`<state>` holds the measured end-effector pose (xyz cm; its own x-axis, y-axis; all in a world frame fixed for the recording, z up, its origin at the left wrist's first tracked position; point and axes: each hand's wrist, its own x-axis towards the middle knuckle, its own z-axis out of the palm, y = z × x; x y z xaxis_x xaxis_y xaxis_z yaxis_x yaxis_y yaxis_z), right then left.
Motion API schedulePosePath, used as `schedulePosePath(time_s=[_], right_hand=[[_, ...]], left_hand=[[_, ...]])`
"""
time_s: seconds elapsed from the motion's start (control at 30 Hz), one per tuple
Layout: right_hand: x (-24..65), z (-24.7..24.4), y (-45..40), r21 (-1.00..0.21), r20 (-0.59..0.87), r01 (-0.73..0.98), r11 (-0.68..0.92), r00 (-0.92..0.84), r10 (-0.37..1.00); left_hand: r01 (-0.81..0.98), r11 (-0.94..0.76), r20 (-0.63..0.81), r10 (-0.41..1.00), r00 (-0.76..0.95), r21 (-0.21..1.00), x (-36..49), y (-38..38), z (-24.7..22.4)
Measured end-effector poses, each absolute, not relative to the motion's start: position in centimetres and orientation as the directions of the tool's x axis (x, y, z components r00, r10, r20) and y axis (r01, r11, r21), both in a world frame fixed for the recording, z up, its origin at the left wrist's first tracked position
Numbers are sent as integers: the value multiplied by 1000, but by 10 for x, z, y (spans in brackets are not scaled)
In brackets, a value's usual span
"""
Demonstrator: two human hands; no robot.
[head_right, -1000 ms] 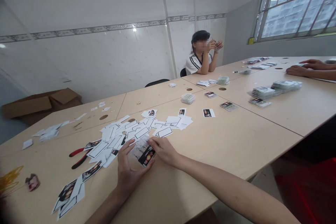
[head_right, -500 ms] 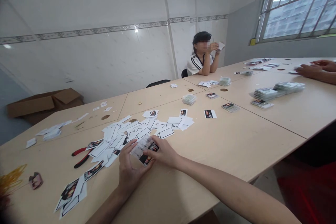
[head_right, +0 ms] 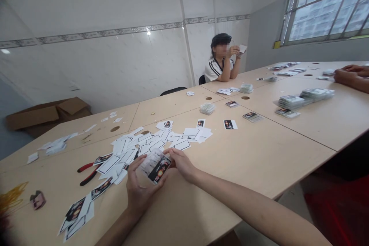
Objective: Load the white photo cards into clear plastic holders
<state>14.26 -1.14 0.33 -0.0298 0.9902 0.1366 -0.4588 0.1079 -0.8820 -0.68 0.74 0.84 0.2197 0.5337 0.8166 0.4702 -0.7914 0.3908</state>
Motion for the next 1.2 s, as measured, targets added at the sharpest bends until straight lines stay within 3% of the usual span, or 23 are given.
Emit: schedulePosePath(time_s=[0.1, 0.17, 0.27, 0.43, 0.57, 0.67, 0.97, 1.07, 1.2], right_hand=[[144, 4, -12, -899, 94, -437, 39, -106, 990], [143, 3, -12, -928, 114, -370, 51, -151, 982], [141, -2, -10, -927, 154, -361, 99, -125, 980], [149, 1, -5, -869, 140, -469, 160, 77, 987], [156, 12, -8, -899, 169, -378, 223, 171, 971], [153, 13, -12, -916, 177, -335, 220, 156, 972], [145, -2, -10, -875, 83, -477, 79, 14, 996], [145, -3, -10, -913, 86, -400, 79, 0, 996], [148, -2, -11, -983, 161, -87, 159, -21, 987]], left_hand=[[493, -635, 701, 710, 70, 594, -5, 8, 10], [513, -594, 668, 742, 53, 620, -5, 10, 10], [531, -637, 705, 702, 102, 558, -6, 15, 8], [545, -723, 742, 623, 249, 424, -8, 16, 6], [556, -728, 734, 619, 280, 402, -8, 14, 8], [531, -768, 730, 585, 353, 359, -7, 13, 8], [500, -827, 526, 553, 646, 256, -8, 15, 3], [520, -811, 530, 576, 623, 269, -9, 15, 1], [523, -792, 541, 603, 586, 316, -8, 14, 1]])
